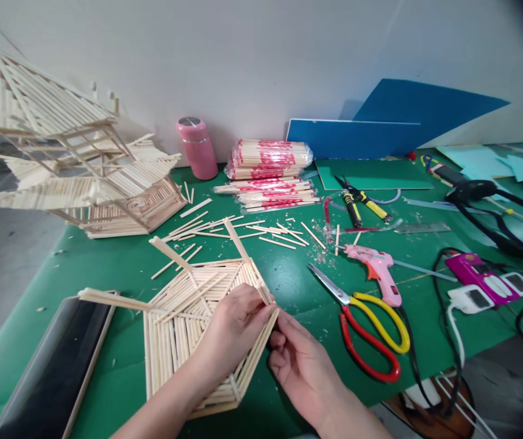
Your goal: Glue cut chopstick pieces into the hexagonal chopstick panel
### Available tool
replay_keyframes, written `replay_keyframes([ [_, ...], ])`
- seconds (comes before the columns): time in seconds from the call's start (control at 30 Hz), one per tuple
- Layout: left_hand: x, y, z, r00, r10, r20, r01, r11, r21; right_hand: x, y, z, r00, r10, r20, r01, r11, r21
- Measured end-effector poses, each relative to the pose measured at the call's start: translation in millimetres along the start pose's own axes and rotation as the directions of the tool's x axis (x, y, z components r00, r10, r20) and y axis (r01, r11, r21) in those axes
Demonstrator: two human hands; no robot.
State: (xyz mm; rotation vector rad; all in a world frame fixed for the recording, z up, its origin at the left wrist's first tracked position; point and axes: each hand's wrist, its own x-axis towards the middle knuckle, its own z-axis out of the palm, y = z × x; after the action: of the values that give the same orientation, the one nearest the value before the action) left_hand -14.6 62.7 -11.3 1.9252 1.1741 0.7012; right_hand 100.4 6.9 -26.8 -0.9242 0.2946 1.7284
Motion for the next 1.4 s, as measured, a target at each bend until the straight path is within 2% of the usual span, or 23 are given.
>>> replay_keyframes([
  [1.4, 0.8, 1.2, -2.1, 1.0, -0.001, 0.03, 0.0, 1.0, 0.012, 0.4, 1.2, -1.4, 1.0, -0.004, 0.0, 0.004, 1.0, 0.003],
])
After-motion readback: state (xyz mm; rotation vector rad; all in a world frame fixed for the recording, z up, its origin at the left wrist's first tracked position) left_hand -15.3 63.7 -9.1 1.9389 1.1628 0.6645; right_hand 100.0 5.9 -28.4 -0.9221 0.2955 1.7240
